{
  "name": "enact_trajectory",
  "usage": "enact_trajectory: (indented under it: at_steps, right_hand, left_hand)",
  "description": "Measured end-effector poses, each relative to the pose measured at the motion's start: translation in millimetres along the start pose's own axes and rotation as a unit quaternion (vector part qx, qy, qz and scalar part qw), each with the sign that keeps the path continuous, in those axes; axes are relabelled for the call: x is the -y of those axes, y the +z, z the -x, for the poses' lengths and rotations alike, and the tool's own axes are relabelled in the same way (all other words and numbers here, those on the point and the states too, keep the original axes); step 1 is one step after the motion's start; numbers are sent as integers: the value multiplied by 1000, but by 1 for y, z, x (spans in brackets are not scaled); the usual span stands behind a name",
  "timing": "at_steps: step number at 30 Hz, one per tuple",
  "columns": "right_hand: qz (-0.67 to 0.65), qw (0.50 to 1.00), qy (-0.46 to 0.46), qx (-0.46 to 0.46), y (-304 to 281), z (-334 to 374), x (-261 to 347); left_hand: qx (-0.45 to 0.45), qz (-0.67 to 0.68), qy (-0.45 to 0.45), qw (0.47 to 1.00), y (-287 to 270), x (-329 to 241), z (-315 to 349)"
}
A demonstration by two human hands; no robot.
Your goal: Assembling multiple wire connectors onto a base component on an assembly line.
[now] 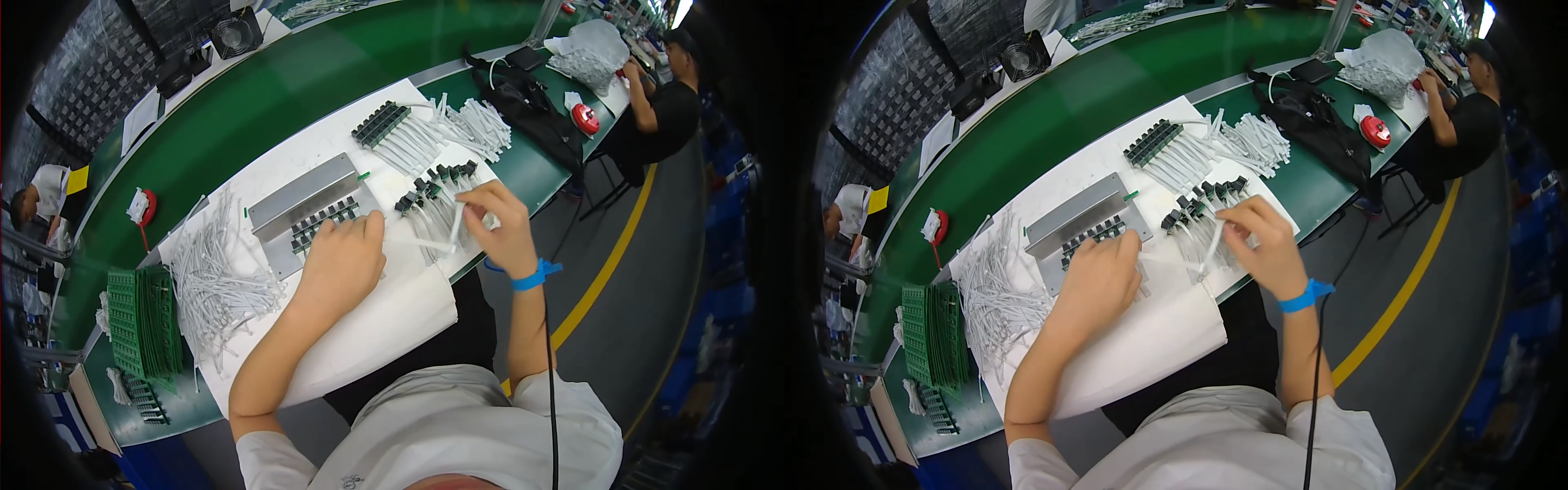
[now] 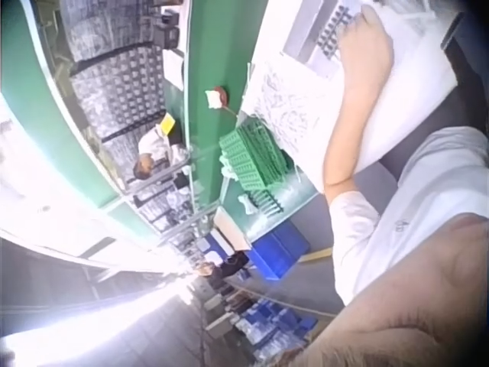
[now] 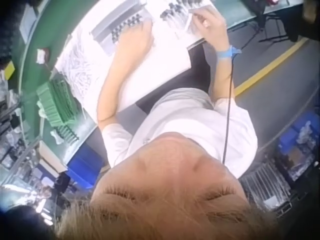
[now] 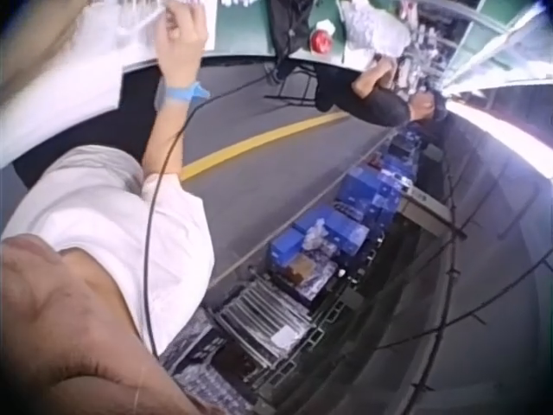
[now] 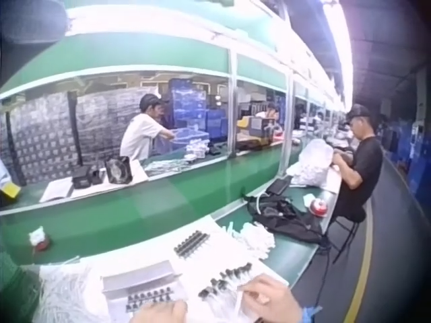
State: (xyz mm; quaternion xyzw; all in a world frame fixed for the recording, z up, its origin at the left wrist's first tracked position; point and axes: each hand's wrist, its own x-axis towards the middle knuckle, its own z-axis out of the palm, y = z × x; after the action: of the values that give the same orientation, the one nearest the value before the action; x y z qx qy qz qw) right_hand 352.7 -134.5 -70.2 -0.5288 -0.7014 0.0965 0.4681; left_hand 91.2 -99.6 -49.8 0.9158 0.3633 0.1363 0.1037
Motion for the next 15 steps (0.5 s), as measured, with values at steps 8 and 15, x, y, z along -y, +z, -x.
enact_trajectory:
  at_steps: [8,15]
  right_hand:
    - [67,997,-47,-3,-39,-26,-27]
    - [121,992,-25,7,-70,-18,-44]
  left_hand:
    - [-117,-106,84,984,19,-16,-109]
    - [-70,-181,164,967,37,-15,-153]
